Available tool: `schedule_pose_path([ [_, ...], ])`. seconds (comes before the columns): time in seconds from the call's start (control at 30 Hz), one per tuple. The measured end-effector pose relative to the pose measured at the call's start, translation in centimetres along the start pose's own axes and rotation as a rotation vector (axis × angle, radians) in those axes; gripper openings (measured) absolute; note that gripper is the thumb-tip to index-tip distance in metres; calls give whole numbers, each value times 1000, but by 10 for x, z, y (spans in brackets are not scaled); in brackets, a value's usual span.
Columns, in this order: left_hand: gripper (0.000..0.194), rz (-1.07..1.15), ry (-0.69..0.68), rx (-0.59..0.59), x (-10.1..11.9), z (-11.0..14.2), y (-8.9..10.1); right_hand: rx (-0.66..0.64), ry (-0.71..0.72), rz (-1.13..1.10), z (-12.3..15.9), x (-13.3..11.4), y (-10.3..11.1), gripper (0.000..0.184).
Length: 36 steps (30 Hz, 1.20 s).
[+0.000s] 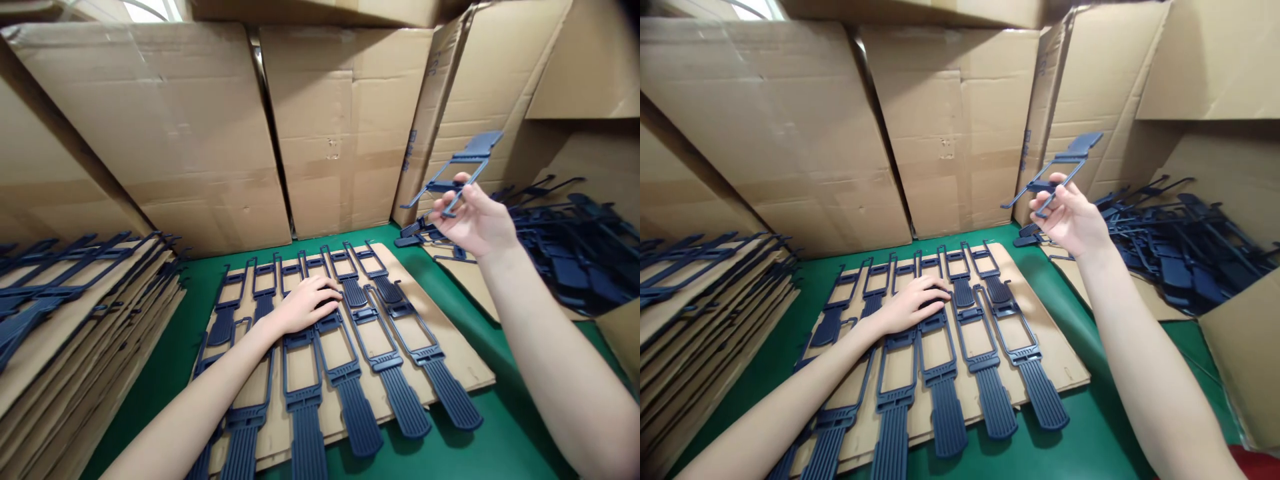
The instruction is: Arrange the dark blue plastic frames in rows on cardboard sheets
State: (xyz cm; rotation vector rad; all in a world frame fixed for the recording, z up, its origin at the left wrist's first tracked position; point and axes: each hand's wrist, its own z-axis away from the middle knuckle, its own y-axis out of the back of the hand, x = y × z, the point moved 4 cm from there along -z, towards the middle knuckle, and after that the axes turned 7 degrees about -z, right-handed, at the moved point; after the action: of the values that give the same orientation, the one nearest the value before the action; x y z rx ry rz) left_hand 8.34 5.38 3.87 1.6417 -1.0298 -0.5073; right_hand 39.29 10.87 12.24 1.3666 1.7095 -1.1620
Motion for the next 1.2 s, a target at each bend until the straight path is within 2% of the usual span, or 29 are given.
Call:
schedule_pose_path([
  [0.1, 24, -8, -12, -4, -1, 1, -1, -235, -7, 95, 4, 9, -24, 30],
  [0.17, 23, -13, -18, -9, -1, 1, 0, -317, 43, 274, 7, 17, -41, 31],
  [0.27, 19, -3, -3, 3, 2, 2, 4, -335, 296, 628, 15, 23, -68, 24],
  [0.37, 19, 20, 40, 85, 4, 2, 11, -402, 565, 850, 30, 25, -97, 20],
  [0.47, 23, -24, 75, 197, 3, 2, 17, -488, 662, 963, 44, 29, -115, 23],
  [0.63, 33, -136, 116, 327, -1, 5, 16, -633, 624, 1022, 57, 38, -125, 23],
  [0.83, 33, -195, 153, 544, -8, 8, 20, -711, 619, 971, 66, 46, -130, 19],
  [0.9, 31, -209, 157, 552, -9, 9, 21, -745, 620, 925, 70, 45, -134, 19],
  [1.03, 13, -205, 109, 511, -9, 9, 20, -773, 575, 755, 73, 39, -138, 28],
  [1.1, 12, -217, 83, 504, -8, 9, 19, -744, 481, 634, 72, 37, -139, 31],
  [1.2, 13, -258, 32, 507, -7, 10, 17, -673, 285, 452, 69, 37, -137, 24],
])
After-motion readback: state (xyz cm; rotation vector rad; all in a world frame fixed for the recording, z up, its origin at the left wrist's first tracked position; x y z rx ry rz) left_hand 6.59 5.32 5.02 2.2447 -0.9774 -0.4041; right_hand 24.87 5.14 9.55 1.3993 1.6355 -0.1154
